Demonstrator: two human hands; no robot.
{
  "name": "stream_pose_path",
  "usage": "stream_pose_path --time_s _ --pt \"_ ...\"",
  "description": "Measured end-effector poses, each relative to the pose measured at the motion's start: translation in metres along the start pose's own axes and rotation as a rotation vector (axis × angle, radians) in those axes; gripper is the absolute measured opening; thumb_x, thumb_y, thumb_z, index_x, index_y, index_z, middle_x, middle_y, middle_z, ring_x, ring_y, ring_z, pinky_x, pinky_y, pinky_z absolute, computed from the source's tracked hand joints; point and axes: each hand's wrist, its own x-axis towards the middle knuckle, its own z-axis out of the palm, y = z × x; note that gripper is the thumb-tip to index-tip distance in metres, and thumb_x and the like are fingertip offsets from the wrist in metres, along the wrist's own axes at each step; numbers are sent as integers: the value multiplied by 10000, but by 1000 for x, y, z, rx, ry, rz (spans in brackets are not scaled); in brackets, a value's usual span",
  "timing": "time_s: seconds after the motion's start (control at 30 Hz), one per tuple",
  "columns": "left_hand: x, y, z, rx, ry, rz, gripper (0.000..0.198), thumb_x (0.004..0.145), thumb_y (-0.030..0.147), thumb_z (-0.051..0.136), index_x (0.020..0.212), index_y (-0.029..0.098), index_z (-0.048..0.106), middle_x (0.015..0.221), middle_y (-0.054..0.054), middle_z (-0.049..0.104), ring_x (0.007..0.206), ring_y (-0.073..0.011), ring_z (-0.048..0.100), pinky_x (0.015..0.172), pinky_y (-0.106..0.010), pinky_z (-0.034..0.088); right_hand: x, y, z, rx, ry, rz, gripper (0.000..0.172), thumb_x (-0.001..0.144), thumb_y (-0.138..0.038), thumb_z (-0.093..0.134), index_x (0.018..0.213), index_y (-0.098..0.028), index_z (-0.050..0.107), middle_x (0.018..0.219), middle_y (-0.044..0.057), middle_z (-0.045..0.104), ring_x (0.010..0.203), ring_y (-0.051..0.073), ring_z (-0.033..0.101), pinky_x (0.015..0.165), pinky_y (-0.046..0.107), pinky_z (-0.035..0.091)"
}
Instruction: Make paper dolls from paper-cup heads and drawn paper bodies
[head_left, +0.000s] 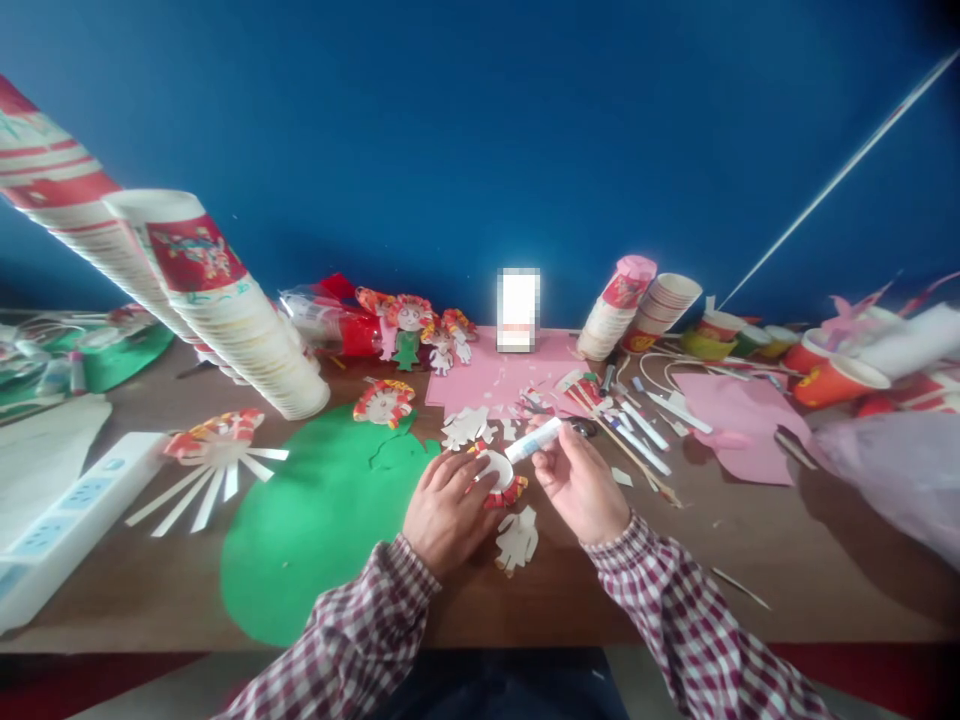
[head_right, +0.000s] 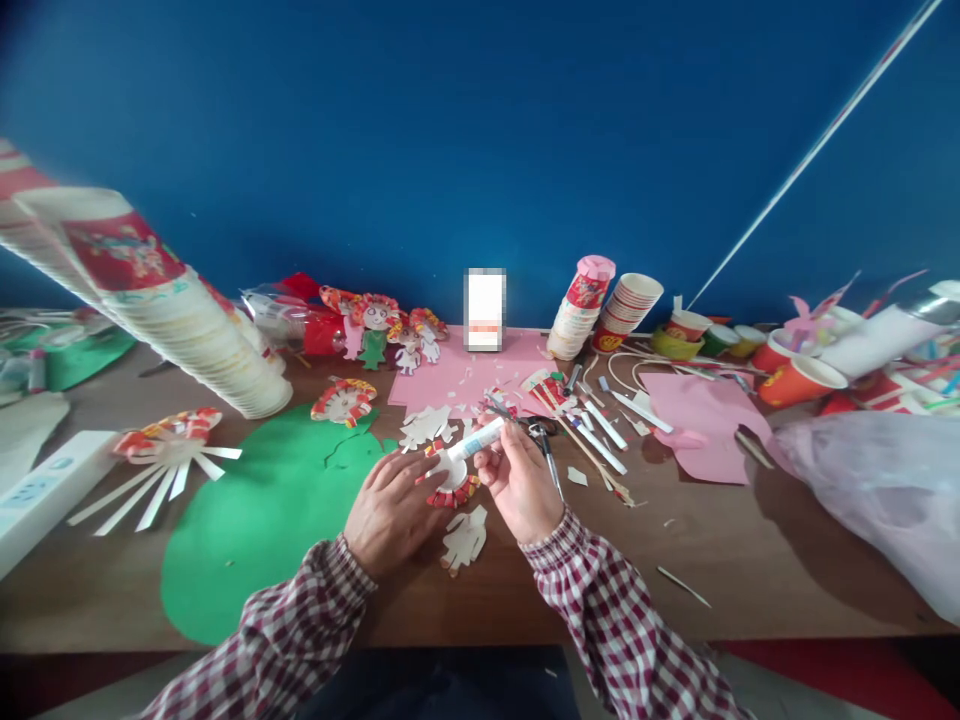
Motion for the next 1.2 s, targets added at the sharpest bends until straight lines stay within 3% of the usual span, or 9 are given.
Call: stream_pose_path --time_s 0.1,0.23,0.37,0.63,0.77,0.9,1.0,1.13,1.2 --pt "3 19 -8 -361 49 -300 502 753 391 686 1185 173 551 1012 -113 659 933 -261 612 838 -434 496 -16 5 7 78 19 41 238 801 -354 672 960 -177 670 861 25 645 610 71 547 480 149 459" --pt "10 52 -11 -1228 96 -695 568 700 389 742 1153 136 511 942 -112 676 827 -220 663 723 -339 548 -39 22 13 60 -25 38 274 832 -391 625 1036 -208 636 724 4 628 602 96 560 536 201 501" --pt "10 67 -6 -1285 249 -910 403 655 333 781 937 109 599 848 -98 698 714 -185 665 644 -281 546 -51 34 0 -284 71 -147 263 834 -378 630 1044 -219 632 784 11 652 616 106 572 542 213 490" --pt "8 74 -7 -971 209 -747 228 689 281 745 820 120 651 766 -69 698 661 -157 640 599 -229 525 -56 34 -15 -273 71 -57 337 832 -434 617 652 -151 594 526 -41 475 460 49 398 414 158 321" --pt "7 73 -5 -985 168 -779 264 699 309 734 861 120 648 785 -76 695 672 -165 638 608 -241 522 -63 36 -7 -47 13 58 376 742 -533 672 896 -191 641 671 -8 564 539 78 479 479 189 416" --pt "3 63 2 -994 131 -737 499 711 375 726 1122 135 575 805 -58 667 676 -154 619 601 -244 509 -58 36 -6 -24 -30 99 322 731 -380 737 984 -232 605 767 -3 595 591 85 515 530 198 449" --pt "-2 47 0 -768 123 -631 745 715 400 723 1334 174 375 782 -22 625 610 -137 567 566 -265 491 -39 23 -12 -196 -26 -46 268 804 -413 652 987 -227 595 639 -30 524 555 93 486 514 203 430" --pt "-4 22 -5 -121 3 -238 341 804 415 621 1083 221 600 1000 -81 646 935 -265 558 830 -454 441 -6 1 -20 -853 -56 -373 174 835 -347 618 940 -209 605 822 19 609 709 145 559 656 260 466" --pt "-3 13 -3 33 -62 -114 332 831 438 574 1077 219 611 1125 -81 628 1089 -313 498 941 -523 355 6 -3 -20 -1097 -109 -466 141 866 -320 569 952 -210 589 908 39 632 808 178 586 747 291 467"
